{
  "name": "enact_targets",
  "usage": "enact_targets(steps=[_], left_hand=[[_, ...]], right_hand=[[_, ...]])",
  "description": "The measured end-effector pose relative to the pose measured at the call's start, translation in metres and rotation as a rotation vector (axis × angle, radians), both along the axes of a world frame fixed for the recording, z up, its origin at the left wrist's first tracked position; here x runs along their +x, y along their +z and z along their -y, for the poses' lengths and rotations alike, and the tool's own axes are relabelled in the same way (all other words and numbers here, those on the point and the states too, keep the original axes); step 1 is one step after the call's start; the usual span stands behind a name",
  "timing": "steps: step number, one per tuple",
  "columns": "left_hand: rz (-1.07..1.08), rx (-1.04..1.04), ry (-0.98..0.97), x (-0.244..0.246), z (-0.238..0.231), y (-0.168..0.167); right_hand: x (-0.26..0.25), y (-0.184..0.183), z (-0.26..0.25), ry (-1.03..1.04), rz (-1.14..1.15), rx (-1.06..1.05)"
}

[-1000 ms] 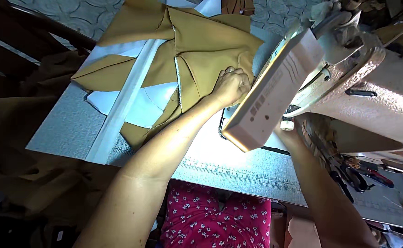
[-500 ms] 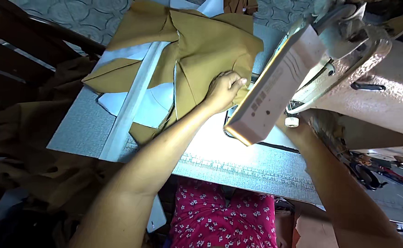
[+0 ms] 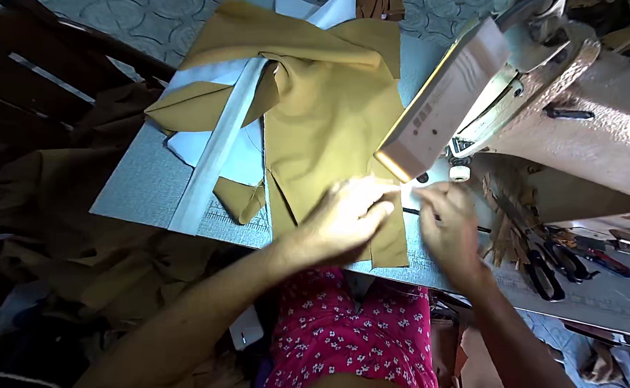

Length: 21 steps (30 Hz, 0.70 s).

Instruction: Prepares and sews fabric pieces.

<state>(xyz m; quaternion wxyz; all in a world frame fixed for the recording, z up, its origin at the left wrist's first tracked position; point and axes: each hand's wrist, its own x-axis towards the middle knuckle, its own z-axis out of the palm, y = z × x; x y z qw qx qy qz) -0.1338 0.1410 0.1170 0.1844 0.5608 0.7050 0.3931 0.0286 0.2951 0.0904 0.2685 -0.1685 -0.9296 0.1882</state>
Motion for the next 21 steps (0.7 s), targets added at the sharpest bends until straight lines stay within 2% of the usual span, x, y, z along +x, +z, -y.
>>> enact_targets(steps=[2,4,6,9,11,15,17,19,21], left_hand=[[-0.308,-0.048,0.017,-0.034,-0.015,-0.010],[-0.445,-0.207,0.017,-0.059,-0.023,-0.022],[-0.502,-0.387,0.036,-0.047,-0.018,-0.018],[-0.567,-0.433,0.039,0.000,0.000,0.000],[-0.570,-0.407,-0.011,0.012,0.004,0.008],[-0.597,-0.129,-0.042,-0.008,-0.005,-0.016],[-0.561,-0.199,0.008,-0.012,-0.003,-0.028],[-0.525,-0.316,0.072,-0.009,0.005,-0.037],[-0.529,-0.345,0.163,-0.001,0.018,-0.040]], right_hand=[[0.008,-0.006,0.026,0.103,0.057,0.024],[0.014,-0.012,0.040,0.117,0.096,0.067],[0.026,-0.010,0.039,0.088,0.091,0.082],[0.054,-0.001,0.032,0.006,0.097,0.120],[0.067,0.002,0.026,-0.059,0.120,0.170],[0.076,0.001,0.021,-0.187,0.165,0.243],[0.070,0.002,0.032,-0.230,0.154,0.245],[0.058,0.003,0.060,-0.165,0.101,0.155],[0.041,0.000,0.095,0.000,0.037,-0.007]])
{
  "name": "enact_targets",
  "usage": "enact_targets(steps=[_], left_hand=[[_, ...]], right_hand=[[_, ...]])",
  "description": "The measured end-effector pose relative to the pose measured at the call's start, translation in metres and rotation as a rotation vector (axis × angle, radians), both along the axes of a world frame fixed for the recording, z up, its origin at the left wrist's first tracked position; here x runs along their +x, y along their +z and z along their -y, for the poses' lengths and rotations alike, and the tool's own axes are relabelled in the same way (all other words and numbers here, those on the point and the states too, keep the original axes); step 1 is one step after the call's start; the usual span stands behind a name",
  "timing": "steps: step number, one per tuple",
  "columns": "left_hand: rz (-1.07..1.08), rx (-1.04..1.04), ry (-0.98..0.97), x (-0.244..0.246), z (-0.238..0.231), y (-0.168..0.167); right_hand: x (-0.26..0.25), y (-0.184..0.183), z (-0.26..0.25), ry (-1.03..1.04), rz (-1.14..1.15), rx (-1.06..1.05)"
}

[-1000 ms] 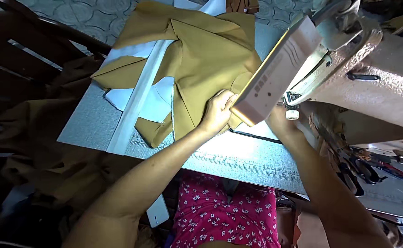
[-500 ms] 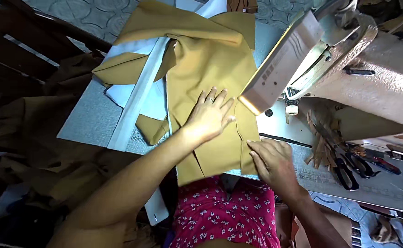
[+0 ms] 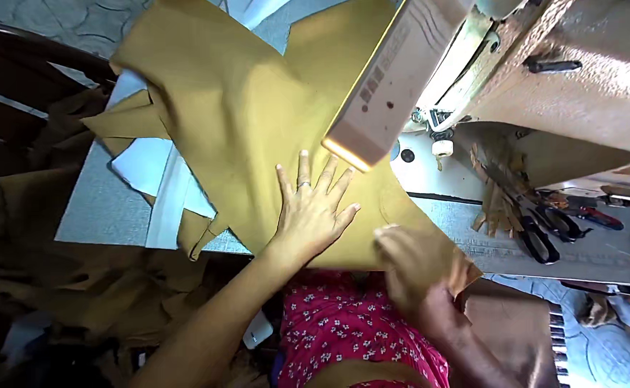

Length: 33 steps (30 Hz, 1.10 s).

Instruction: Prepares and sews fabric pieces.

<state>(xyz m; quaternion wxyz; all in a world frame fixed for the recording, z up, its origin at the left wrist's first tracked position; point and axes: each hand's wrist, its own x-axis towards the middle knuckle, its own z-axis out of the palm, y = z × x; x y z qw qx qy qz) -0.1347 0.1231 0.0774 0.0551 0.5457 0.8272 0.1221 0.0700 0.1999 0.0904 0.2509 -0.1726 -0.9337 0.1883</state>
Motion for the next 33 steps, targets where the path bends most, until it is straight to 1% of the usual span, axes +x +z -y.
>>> enact_targets(steps=[1,2,3,5,7,10,12,14,16,17,19,22,24,26,30,33], left_hand=[[-0.014,0.008,0.045,0.004,0.008,0.000],[-0.037,0.031,0.087,0.007,0.016,-0.001],[-0.054,0.051,0.130,0.010,0.023,-0.003],[-0.078,0.053,0.207,0.015,0.038,-0.005],[-0.077,0.021,0.274,0.022,0.046,-0.004],[-0.063,-0.042,0.334,0.033,0.044,0.005],[-0.078,-0.086,0.327,0.035,0.034,0.017],[-0.097,-0.121,0.245,0.030,0.022,0.032],[-0.029,-0.131,0.098,0.020,0.005,0.049],[0.002,-0.105,0.005,0.013,-0.005,0.053],[0.041,-0.041,-0.179,-0.007,-0.026,0.048],[0.040,0.131,-0.378,-0.041,-0.046,0.024],[0.058,0.189,-0.444,-0.056,-0.050,0.013],[0.128,0.182,-0.463,-0.063,-0.051,0.010],[0.286,0.235,-0.525,-0.066,-0.053,0.009],[0.382,0.247,-0.529,-0.065,-0.052,0.008]], right_hand=[[-0.009,-0.003,0.014,0.096,-0.017,-0.071],[-0.018,-0.008,0.024,0.151,-0.018,-0.096],[-0.023,-0.013,0.030,0.154,-0.004,-0.088],[-0.024,-0.021,0.033,0.078,0.052,-0.044],[-0.019,-0.024,0.028,-0.051,0.117,0.021],[-0.011,-0.025,0.017,-0.237,0.212,0.142],[-0.005,-0.026,0.012,-0.254,0.251,0.144],[-0.002,-0.027,0.007,-0.248,0.244,0.171],[-0.003,-0.024,0.003,-0.245,0.238,0.182],[-0.004,-0.022,0.002,-0.243,0.238,0.182],[-0.005,-0.018,-0.002,-0.244,0.231,0.176],[-0.009,-0.015,-0.012,-0.242,0.159,0.153],[-0.011,-0.014,-0.020,-0.238,0.098,0.124],[-0.013,-0.014,-0.028,-0.228,0.047,0.082],[-0.017,-0.018,-0.040,-0.231,-0.033,0.051],[-0.018,-0.020,-0.045,-0.221,-0.047,0.030]])
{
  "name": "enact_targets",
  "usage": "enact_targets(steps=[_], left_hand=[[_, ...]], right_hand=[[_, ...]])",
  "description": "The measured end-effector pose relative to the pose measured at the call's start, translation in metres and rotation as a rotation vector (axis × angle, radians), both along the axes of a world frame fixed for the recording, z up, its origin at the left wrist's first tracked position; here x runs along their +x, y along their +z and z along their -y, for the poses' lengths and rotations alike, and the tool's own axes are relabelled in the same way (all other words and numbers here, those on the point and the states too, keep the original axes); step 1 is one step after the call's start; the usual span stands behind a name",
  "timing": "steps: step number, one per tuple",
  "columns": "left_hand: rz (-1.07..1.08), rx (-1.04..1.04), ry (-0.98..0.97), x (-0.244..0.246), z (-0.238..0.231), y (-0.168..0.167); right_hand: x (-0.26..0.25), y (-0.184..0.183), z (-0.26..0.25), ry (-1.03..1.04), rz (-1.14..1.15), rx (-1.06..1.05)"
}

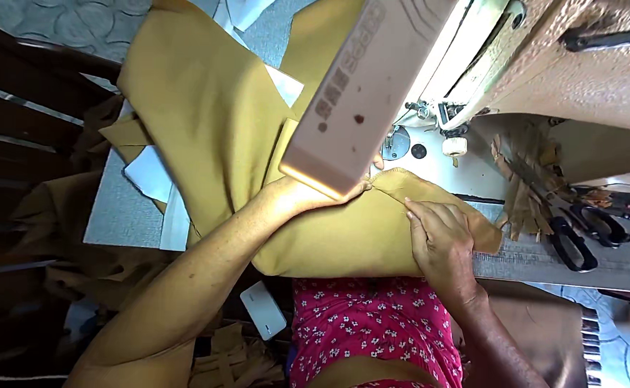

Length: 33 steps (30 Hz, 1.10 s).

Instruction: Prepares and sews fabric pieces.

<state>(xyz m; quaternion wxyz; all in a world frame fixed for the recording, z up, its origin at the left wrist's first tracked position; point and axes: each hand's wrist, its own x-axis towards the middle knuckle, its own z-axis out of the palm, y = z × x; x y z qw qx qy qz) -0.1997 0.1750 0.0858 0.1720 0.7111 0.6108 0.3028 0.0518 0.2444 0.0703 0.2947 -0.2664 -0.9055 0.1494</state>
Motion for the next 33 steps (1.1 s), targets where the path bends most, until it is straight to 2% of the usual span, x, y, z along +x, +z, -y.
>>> enact_targets(steps=[3,7,10,14,18,20,21,26,30,33], left_hand=[[-0.033,0.054,-0.005,0.001,0.003,-0.003],[-0.178,0.285,-0.040,0.016,0.000,0.002],[-0.210,0.329,-0.035,0.032,-0.006,0.003],[-0.254,0.283,0.039,0.044,-0.016,-0.003],[0.039,0.224,0.198,0.027,-0.023,-0.006],[0.068,0.270,0.321,0.004,-0.021,-0.019],[0.055,0.284,0.325,-0.003,-0.017,-0.022],[-0.164,0.031,0.159,0.002,-0.002,-0.008],[-0.232,0.019,0.088,-0.005,0.000,-0.012],[-0.201,-0.007,0.038,-0.010,-0.002,-0.011]], right_hand=[[-0.001,-0.002,-0.003,0.001,-0.011,0.000],[-0.003,-0.002,-0.003,0.002,-0.017,0.016],[-0.003,-0.002,-0.002,-0.004,-0.011,0.030],[-0.003,-0.003,-0.001,-0.005,-0.010,0.051],[-0.003,-0.006,-0.001,-0.012,-0.021,0.044],[-0.002,-0.007,-0.001,-0.008,-0.031,0.042],[-0.002,-0.007,-0.001,-0.005,-0.037,0.045],[-0.002,-0.006,-0.001,0.002,-0.028,0.066],[-0.002,-0.006,0.000,-0.008,-0.035,0.038],[-0.001,-0.006,0.000,-0.012,-0.037,0.022]])
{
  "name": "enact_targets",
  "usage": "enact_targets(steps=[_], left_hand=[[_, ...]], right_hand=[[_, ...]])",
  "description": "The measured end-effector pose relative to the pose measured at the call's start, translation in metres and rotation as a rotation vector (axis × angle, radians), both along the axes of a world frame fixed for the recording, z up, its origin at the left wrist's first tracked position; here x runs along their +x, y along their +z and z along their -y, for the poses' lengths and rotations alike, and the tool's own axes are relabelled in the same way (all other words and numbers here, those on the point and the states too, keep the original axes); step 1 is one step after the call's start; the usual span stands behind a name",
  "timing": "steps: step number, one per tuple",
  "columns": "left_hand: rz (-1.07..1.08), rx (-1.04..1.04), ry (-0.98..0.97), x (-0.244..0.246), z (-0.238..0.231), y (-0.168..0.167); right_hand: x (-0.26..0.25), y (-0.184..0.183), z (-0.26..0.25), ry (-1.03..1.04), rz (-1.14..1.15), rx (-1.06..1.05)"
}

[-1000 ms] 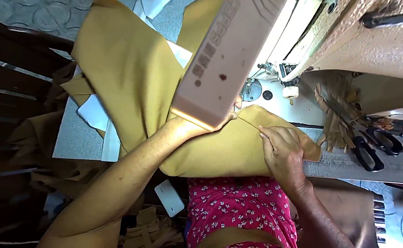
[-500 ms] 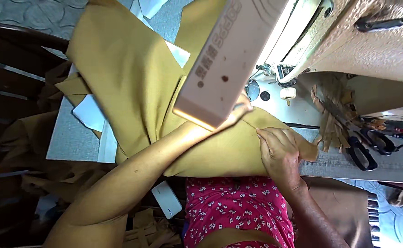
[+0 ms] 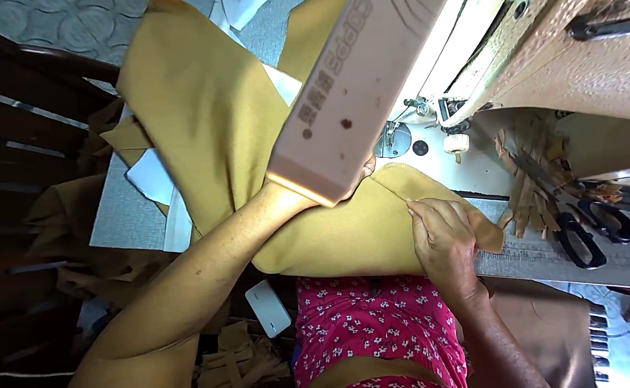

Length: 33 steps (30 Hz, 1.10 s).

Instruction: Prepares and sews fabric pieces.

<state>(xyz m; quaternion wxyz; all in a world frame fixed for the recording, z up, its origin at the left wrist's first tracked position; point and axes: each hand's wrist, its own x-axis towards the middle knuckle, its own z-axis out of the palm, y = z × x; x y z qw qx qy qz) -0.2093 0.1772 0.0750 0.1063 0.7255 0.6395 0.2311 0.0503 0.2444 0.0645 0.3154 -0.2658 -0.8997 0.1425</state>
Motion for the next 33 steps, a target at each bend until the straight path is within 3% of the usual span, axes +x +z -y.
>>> enact_targets(steps=[11,15,21,27,29,33], left_hand=[[0.332,0.088,-0.118,-0.004,-0.004,-0.008],[0.176,0.129,-0.140,0.000,0.001,-0.007],[0.152,0.206,-0.135,0.004,0.003,0.000],[0.104,0.219,-0.079,0.006,0.005,0.002],[0.175,0.111,-0.075,-0.001,0.005,0.003],[0.304,-0.244,-0.130,-0.041,0.005,-0.019]], right_hand=[[0.002,0.001,-0.002,0.000,0.016,-0.032],[0.004,0.007,-0.005,-0.013,0.064,-0.040],[0.004,0.007,-0.006,-0.009,0.078,-0.011],[0.001,-0.001,-0.008,-0.006,0.147,0.194],[0.004,0.008,-0.006,0.036,0.118,0.110],[0.012,0.041,-0.004,0.095,0.076,-0.363]])
